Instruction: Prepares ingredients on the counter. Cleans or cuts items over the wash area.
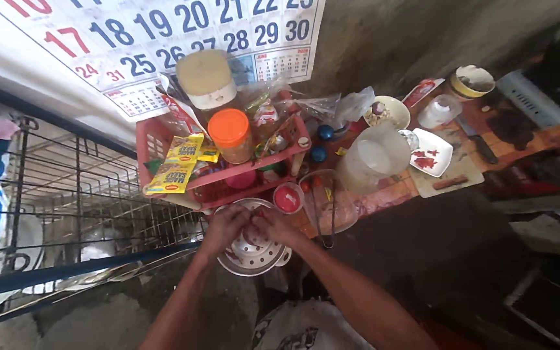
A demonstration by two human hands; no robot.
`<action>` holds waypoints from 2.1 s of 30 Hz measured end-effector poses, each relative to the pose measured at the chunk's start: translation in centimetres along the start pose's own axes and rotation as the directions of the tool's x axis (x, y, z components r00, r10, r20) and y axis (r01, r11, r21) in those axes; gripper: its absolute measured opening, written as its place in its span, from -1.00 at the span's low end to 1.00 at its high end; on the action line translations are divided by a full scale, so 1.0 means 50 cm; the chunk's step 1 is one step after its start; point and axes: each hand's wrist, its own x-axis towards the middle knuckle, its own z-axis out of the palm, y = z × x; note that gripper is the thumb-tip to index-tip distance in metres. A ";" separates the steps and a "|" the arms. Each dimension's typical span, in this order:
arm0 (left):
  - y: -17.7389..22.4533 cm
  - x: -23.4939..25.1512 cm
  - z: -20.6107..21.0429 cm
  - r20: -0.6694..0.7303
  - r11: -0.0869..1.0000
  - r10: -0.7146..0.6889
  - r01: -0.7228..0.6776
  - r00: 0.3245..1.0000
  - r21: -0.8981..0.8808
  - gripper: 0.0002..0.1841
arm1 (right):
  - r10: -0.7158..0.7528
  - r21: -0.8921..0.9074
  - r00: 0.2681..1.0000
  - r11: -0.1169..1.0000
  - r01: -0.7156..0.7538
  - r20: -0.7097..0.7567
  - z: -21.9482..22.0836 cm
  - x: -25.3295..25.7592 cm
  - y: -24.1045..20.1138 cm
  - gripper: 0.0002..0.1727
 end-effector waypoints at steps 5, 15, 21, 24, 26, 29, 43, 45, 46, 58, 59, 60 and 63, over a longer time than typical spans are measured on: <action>-0.028 -0.002 0.010 -0.065 0.996 -0.029 0.034 0.997 0.081 -0.71 | 0.021 -0.005 0.999 1.000 -0.022 -0.049 -0.006 -0.011 0.020 -0.62; -0.044 -0.031 0.090 -0.132 0.582 -0.362 0.334 0.923 0.741 -0.58 | 0.105 0.250 0.981 0.966 -0.061 -0.164 -0.014 -0.054 0.064 -0.64; -0.068 0.000 0.112 -0.118 0.551 -0.406 0.346 0.906 0.760 -0.55 | 0.133 0.274 0.974 0.958 -0.080 -0.182 -0.012 -0.060 0.065 -0.65; -0.072 0.001 0.093 -0.030 0.670 -0.432 0.344 0.901 0.658 -0.54 | 0.133 0.295 0.972 0.953 -0.072 -0.193 -0.014 -0.064 0.065 -0.65; -0.081 0.000 0.067 0.019 0.824 -0.364 0.312 0.931 0.472 -0.60 | 0.143 0.314 0.970 0.946 -0.077 -0.194 -0.019 -0.068 0.066 -0.65; -0.095 -0.009 0.036 0.049 0.960 -0.262 0.255 0.964 0.119 -0.72 | 0.158 0.383 0.967 0.921 -0.072 -0.199 -0.017 -0.066 0.069 -0.67; -0.060 -0.109 0.105 0.055 0.960 -0.251 0.256 0.966 -0.114 -0.80 | 0.208 0.310 0.976 0.934 -0.178 -0.067 0.065 -0.065 0.095 -0.57; -0.065 -0.110 0.094 0.087 0.976 -0.211 0.214 0.974 -0.028 -0.79 | 0.239 0.311 0.970 0.927 -0.211 -0.054 0.062 -0.067 0.093 -0.57; -0.067 -0.106 0.078 0.084 0.980 -0.196 0.192 0.977 0.062 -0.77 | 0.255 0.330 0.965 0.917 -0.223 -0.057 0.058 -0.068 0.088 -0.58; -0.006 0.014 0.069 0.003 0.534 -0.430 0.251 0.903 0.807 -0.42 | 0.212 0.434 0.975 0.887 -0.161 -0.072 0.021 -0.072 0.055 -0.65; 0.007 0.013 0.061 0.009 0.571 -0.407 0.247 0.913 0.783 -0.40 | 0.205 0.440 0.975 0.885 -0.151 -0.079 0.016 -0.077 0.055 -0.65; 0.022 0.011 0.050 0.007 0.603 -0.388 0.249 0.921 0.758 -0.39 | 0.202 0.447 0.976 0.883 -0.143 -0.086 0.010 -0.081 0.056 -0.64; 0.033 0.009 0.009 -0.083 0.663 -0.311 0.279 0.947 0.695 -0.45 | 0.198 0.468 0.974 0.875 -0.124 -0.113 -0.004 -0.092 0.064 -0.63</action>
